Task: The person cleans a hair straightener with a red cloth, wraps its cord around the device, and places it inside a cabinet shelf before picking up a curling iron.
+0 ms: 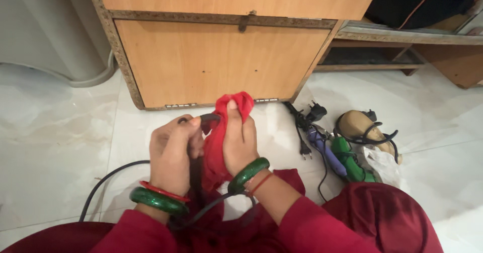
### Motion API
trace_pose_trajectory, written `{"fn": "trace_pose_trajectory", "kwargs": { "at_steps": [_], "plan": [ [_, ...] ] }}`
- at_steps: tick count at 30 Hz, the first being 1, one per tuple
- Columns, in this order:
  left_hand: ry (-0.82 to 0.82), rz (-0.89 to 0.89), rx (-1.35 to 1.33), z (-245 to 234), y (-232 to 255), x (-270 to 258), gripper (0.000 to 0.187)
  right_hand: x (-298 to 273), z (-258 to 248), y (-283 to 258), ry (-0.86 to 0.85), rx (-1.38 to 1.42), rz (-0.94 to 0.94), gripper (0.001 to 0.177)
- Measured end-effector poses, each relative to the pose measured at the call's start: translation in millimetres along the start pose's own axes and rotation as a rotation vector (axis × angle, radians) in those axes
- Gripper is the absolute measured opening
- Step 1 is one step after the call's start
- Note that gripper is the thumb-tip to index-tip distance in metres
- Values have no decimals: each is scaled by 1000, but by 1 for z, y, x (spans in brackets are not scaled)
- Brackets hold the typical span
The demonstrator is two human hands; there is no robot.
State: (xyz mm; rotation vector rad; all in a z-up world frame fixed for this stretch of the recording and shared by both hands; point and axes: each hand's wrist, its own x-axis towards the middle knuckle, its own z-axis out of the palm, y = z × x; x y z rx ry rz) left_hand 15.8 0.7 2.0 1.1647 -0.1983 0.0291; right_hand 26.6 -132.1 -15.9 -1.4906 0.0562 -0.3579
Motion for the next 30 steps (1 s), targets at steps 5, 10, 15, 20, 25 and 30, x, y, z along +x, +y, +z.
{"fn": "trace_pose_trajectory", "kwargs": {
  "at_steps": [5, 10, 15, 20, 25, 30],
  "plan": [
    [81, 18, -16, -1, 5, 5, 38, 9, -2, -1, -108, 38, 217, 53],
    [172, -46, 146, -8, 15, 10, 37, 12, 20, -51, -206, 67, 78, 43],
    [273, 36, 32, -23, 13, 14, 36, -16, 35, -59, -237, -511, -777, 29],
    [276, 73, -56, -29, 11, 16, 33, -16, 14, 29, -416, -804, -121, 20],
    [293, 28, -65, -29, 11, 18, 39, -37, -51, 123, -541, -733, -40, 42],
    [445, 34, -83, -42, 9, 26, 29, -19, -85, 83, -169, -712, 170, 53]
  ]
}}
